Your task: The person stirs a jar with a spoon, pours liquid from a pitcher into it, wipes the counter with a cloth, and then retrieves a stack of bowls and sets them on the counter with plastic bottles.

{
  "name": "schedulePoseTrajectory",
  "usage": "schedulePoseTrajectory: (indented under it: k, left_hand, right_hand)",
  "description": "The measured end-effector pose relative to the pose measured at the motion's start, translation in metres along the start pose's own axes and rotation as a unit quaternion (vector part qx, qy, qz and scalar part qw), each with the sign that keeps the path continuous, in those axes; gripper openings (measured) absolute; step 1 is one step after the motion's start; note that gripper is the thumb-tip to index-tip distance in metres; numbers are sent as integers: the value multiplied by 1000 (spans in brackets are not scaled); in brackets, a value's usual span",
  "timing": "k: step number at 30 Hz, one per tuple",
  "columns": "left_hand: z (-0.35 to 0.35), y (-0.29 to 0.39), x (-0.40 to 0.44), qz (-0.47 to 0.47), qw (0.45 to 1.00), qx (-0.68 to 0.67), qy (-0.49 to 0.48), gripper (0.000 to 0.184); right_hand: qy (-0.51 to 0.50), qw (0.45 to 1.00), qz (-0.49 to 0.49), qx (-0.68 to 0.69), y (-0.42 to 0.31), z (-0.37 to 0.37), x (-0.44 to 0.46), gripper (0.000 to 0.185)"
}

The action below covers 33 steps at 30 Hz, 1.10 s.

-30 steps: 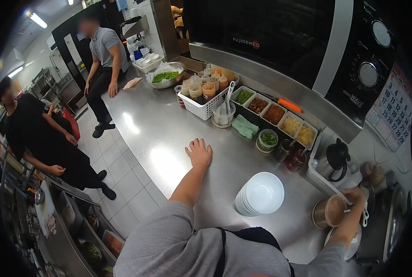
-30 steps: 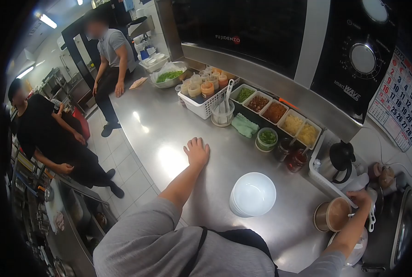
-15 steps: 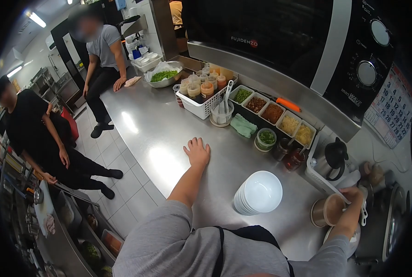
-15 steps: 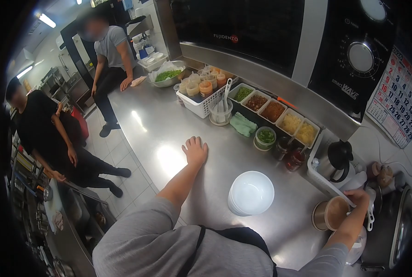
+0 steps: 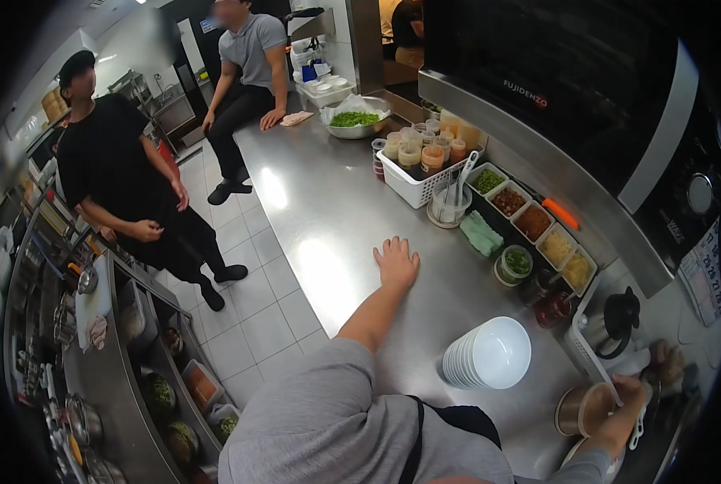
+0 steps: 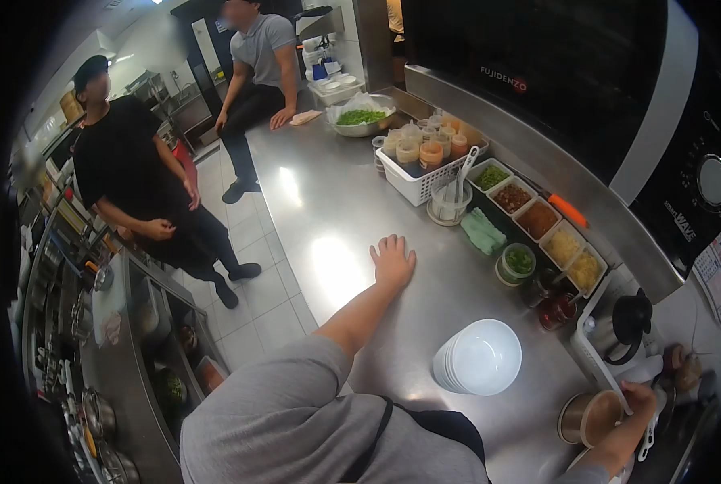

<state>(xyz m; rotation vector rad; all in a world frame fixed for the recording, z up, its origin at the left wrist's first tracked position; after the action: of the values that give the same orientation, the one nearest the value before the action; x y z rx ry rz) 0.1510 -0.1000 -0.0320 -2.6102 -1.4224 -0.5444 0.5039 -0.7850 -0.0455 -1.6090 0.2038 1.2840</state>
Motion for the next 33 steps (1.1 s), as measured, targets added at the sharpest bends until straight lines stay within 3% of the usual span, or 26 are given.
schedulePoseTrajectory:
  k: [3,8,9,11,12,13,15,17,21,22,23,25,31,33]
  left_hand:
    - [-1,0,-1,-2,1000,2,5,45]
    - [1,3,1,-1,1000,-9,1,46]
    - [2,2,0,-4,1000,-12,-6,46]
    - [1,-2,3,-7,1000,-13,-12,45]
    - [3,1,1,-5,1000,-15,-23,45]
    - [13,-1,4,-7,999,-15,-36,50]
    - [9,-4,2,-3,996,-50,-71,48]
    - [20,1,4,10,999,-42,-31,44]
    - [6,12,2,22,995,45,-83,43]
    - [10,12,3,31,995,58,-69,45]
    - [9,7,5,27,996,73,-51,46]
    - [12,10,4,40,995,80,-51,46]
    - [15,5,5,30,992,109,-48,46]
    - [15,5,5,29,993,108,-46,45]
  right_hand:
    - [16,1000,7,20,5,-12,2,58]
    - [15,965,-262,24,-40,89,-65,48]
    - [18,965,-262,25,-36,72,-59,48]
    - [33,989,-141,44,-9,7,-21,44]
    - [12,987,-134,85,7,-44,10,42]
    - [44,976,-193,91,-6,-8,-23,29]
    - [143,958,-248,13,-8,-36,-32,35]
    - [162,952,-259,-3,-5,-14,-48,38]
    - [261,950,-160,-65,-14,18,-78,46]
    - [250,955,-154,-43,-17,28,-82,55]
    - [204,952,-227,28,-20,19,-69,62]
    - [204,951,-228,42,-30,58,-108,64]
    - [184,910,-364,78,-47,56,-147,51]
    - [193,908,-366,66,-48,75,-174,46]
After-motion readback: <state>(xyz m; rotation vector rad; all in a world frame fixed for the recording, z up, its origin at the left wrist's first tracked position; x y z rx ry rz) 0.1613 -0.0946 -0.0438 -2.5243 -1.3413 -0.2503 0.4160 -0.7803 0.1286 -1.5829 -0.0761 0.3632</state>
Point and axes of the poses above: each hand's wrist, its own x-axis towards the middle knuckle, its own z-axis out of the palm, y = z × x, the point moved 7 cm from there along x, towards the middle knuckle, and after that the axes turned 13 degrees about x, right-handed, at the moved point
